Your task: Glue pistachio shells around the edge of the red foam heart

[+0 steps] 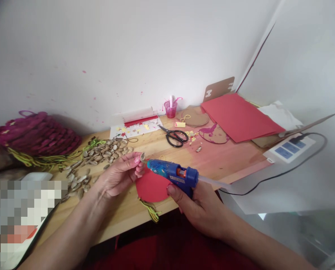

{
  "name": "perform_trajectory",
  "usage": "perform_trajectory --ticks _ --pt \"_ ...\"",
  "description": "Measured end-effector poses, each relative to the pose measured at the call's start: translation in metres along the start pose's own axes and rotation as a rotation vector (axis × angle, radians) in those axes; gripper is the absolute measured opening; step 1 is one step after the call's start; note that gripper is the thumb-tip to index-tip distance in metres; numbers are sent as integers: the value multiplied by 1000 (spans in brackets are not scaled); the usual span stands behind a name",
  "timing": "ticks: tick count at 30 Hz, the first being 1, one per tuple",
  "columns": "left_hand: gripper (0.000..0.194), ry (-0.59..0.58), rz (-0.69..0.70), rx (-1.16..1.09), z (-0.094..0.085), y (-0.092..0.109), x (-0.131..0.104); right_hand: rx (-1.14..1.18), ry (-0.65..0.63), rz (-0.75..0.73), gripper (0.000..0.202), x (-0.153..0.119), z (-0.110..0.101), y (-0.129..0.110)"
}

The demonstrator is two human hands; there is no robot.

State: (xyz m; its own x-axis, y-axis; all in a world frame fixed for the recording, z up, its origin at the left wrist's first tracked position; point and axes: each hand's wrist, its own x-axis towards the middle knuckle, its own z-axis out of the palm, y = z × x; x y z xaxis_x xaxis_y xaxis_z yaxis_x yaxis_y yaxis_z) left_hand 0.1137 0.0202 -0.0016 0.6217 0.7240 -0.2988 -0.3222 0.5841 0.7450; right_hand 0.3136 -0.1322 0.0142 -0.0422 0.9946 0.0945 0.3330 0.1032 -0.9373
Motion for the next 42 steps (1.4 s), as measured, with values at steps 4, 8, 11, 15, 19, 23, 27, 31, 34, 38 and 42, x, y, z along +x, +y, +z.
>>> perform_trajectory --ticks 4,8,11,15,19,23,27,31,34,38,42 --pt "25 -10 -10 -12 0 0 0 -29 8 -24 29 1 0 -1" --pt "25 -13 -5 -20 1 0 0 -26 12 -23 23 2 1 0" --pt "26 -10 -4 -16 1 0 0 -38 17 -20 23 1 1 2" --pt "27 -10 -8 -13 0 0 1 -61 24 -17 27 0 0 4" --pt "25 -19 -5 -11 0 0 1 -77 29 -13 29 0 0 3" --pt "24 -15 -7 -6 0 0 1 -82 27 -28 29 1 0 3" --pt "25 -15 -12 -3 0 0 1 -109 26 -35 27 1 -1 3" --pt "25 -11 -15 7 0 0 1 -110 36 -38 25 0 -1 3" --pt "23 -18 -7 7 0 0 1 -122 36 -31 28 0 0 3" --pt "24 -24 -6 12 -1 -1 2 -130 50 -36 28 1 -1 3" --pt "26 0 2 30 -1 1 1 -153 68 -15 31 2 -2 2"
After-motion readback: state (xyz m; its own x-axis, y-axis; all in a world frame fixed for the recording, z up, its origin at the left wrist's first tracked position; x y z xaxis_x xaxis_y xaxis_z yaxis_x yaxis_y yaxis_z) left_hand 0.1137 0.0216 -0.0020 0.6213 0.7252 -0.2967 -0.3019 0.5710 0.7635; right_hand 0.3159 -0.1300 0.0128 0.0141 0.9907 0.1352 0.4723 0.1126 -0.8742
